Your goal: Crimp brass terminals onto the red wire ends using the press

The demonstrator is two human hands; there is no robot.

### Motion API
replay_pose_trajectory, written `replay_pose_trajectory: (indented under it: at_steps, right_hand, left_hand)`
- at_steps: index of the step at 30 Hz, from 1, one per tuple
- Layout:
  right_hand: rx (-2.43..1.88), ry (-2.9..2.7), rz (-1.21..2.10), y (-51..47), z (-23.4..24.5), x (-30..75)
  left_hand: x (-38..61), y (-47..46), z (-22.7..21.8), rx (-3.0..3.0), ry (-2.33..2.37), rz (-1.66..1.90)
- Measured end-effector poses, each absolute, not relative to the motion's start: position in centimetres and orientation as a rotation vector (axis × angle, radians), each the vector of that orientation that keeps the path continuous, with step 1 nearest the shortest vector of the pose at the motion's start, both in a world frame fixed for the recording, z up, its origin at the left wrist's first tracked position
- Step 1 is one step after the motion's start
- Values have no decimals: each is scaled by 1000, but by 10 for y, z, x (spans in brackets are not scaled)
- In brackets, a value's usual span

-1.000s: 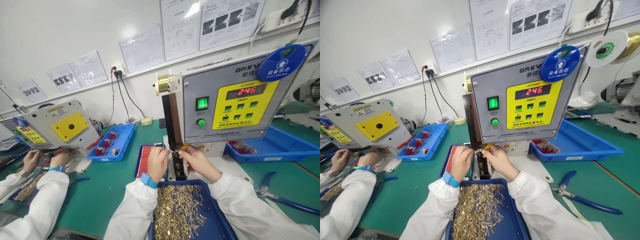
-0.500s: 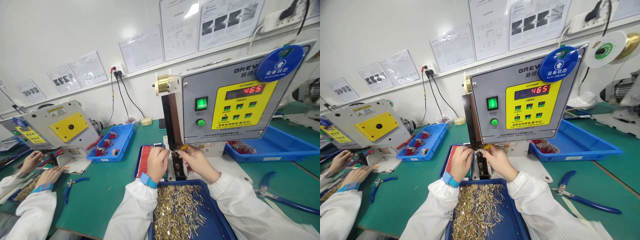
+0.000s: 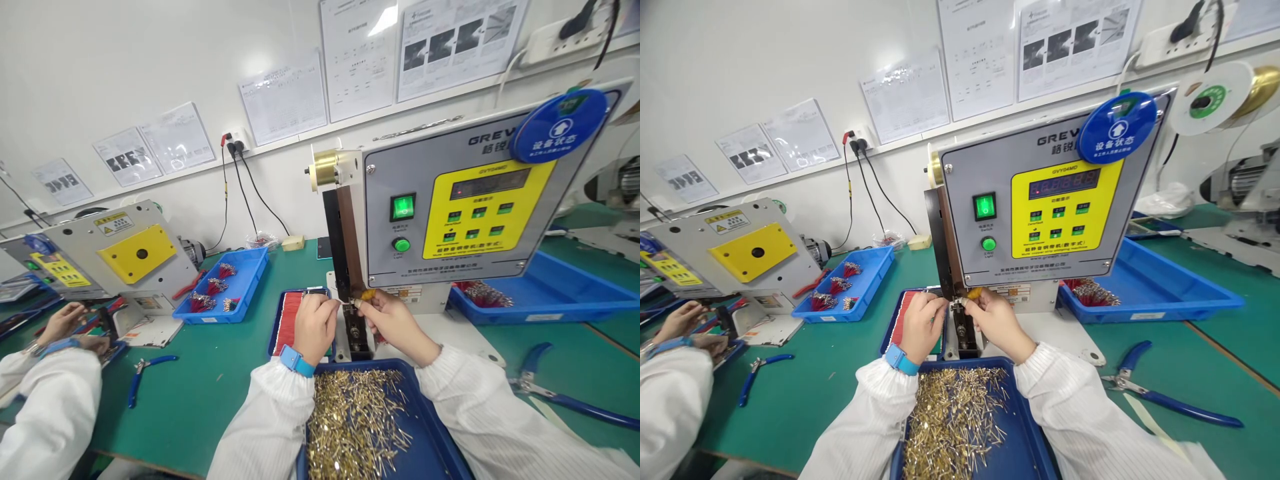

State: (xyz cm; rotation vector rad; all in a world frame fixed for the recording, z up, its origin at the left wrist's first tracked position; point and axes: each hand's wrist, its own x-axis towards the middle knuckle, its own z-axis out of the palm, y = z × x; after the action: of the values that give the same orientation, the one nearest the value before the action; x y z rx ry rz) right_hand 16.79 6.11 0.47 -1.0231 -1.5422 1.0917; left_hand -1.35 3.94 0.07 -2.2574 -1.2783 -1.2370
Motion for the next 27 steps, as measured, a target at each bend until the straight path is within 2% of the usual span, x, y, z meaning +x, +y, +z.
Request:
replay_pose_trajectory:
  at_steps: [27]
  right_hand:
    - [-1009, -1566, 993, 60, 0, 167]
  left_hand:
    - [-13, 38, 3, -2255, -1263, -1270]
